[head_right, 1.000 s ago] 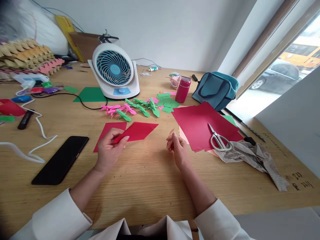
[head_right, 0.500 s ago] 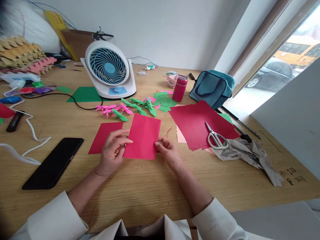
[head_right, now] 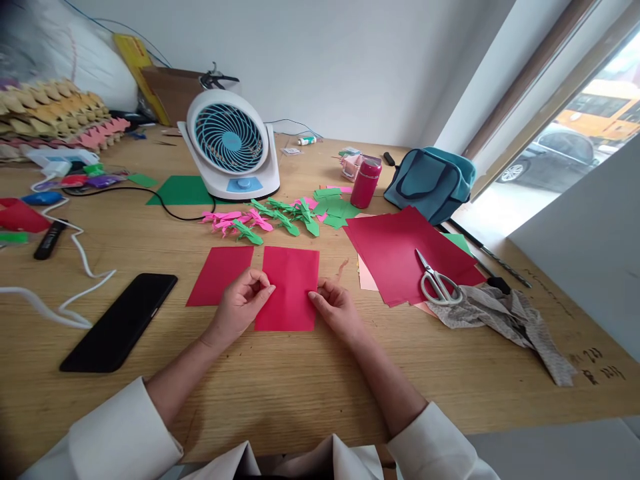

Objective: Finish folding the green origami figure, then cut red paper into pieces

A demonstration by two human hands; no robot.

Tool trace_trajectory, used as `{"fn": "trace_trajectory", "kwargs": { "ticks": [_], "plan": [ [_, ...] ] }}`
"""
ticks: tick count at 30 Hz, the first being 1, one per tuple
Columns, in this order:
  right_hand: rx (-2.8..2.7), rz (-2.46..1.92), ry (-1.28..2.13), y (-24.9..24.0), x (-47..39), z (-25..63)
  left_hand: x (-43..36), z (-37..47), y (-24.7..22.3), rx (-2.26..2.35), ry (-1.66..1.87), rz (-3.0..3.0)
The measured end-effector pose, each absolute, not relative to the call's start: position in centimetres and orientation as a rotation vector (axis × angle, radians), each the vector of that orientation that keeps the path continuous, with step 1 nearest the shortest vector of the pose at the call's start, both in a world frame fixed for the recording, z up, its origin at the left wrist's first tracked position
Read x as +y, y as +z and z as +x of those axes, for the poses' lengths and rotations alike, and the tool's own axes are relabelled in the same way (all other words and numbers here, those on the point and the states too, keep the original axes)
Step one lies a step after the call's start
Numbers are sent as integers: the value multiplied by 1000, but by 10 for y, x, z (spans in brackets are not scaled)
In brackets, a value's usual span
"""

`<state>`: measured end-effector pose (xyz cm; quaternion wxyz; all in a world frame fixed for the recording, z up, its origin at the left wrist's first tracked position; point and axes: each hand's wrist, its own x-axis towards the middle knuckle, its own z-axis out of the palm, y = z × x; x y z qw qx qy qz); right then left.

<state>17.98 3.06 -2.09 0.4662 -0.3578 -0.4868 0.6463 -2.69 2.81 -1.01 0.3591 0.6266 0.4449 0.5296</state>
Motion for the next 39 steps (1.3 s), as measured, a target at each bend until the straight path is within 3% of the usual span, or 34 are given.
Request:
{"fn": "trace_trajectory", "kwargs": {
  "ticks": [13, 22, 25, 28, 32, 39],
  "plan": [
    [-1081, -1000, 1564, -19, 29, 183, 21, -21, -8, 1050, 921, 1889],
    [-1001, -1062, 1322, -23, 45, 192, 26, -25, -12, 1128, 887, 1821],
    [-1070, -1163, 1089, -15, 55, 213, 30, -27, -14, 1142, 952, 1757],
    [-1274, -1406, 479, -5, 61, 265, 33, -29, -15, 1142, 1046, 1667],
    [-1234, -2160, -207, -9, 61, 345, 34, -32, -16, 1142, 1111, 1511],
    [-1145, -2445, -146, -29, 61, 378, 36, -36, -17, 1063, 1187, 1113]
  ]
}}
